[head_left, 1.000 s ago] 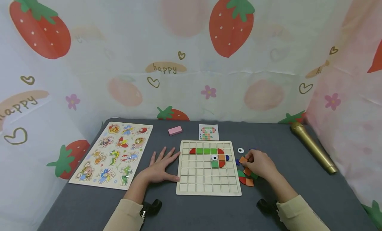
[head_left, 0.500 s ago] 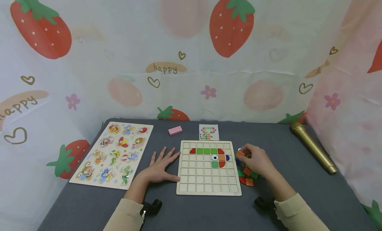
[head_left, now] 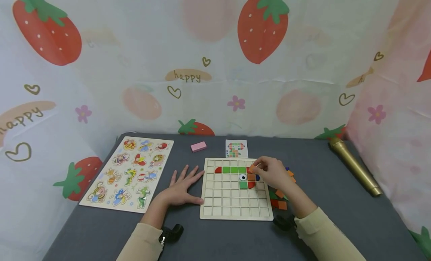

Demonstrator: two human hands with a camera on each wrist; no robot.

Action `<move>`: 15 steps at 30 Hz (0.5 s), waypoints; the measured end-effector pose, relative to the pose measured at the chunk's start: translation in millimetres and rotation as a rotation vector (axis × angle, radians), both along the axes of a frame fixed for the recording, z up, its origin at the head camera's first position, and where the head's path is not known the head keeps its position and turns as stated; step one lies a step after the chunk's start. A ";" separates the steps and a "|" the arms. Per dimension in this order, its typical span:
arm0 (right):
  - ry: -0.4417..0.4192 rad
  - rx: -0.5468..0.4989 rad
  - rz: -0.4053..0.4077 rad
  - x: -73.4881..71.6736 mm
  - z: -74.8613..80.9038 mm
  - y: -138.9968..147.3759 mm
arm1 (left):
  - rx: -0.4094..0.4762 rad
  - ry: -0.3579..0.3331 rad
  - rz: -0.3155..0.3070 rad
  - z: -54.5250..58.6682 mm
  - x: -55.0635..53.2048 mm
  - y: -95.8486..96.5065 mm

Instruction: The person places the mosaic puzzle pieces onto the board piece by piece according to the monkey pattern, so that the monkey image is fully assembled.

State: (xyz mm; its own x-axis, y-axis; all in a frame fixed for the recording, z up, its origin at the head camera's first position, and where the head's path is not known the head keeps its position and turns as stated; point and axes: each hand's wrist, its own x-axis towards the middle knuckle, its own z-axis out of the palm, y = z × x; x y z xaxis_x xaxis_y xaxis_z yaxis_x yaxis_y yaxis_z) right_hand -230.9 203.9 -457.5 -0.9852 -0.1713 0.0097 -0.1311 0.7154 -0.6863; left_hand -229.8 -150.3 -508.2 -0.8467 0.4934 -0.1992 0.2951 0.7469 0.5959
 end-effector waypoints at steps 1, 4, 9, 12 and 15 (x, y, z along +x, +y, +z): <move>0.006 -0.008 0.012 -0.8 0.1 -2.5 | 0.001 -0.001 0.001 0.1 -0.1 0.1; 0.006 -0.028 0.028 -2.5 0.3 -8.7 | -0.001 -0.001 0.001 0.5 -0.4 0.6; -0.018 -0.057 0.020 -6.9 -1.2 -18.9 | -0.009 -0.007 0.003 1.2 0.1 0.8; -0.028 -0.065 0.012 -10.9 -2.8 -25.8 | -0.011 -0.006 0.003 1.4 0.2 0.1; -0.044 -0.074 0.015 -13.8 -3.7 -33.0 | -0.009 -0.005 0.003 1.4 0.1 -0.5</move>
State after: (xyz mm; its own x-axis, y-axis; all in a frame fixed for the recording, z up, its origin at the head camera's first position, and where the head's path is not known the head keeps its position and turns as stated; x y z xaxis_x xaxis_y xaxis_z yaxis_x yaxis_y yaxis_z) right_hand -244.7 170.9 -461.3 -0.9823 -0.1861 -0.0204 -0.1099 0.6610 -0.7423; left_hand -229.7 -150.8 -506.8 -0.8472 0.4887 -0.2083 0.2893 0.7534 0.5905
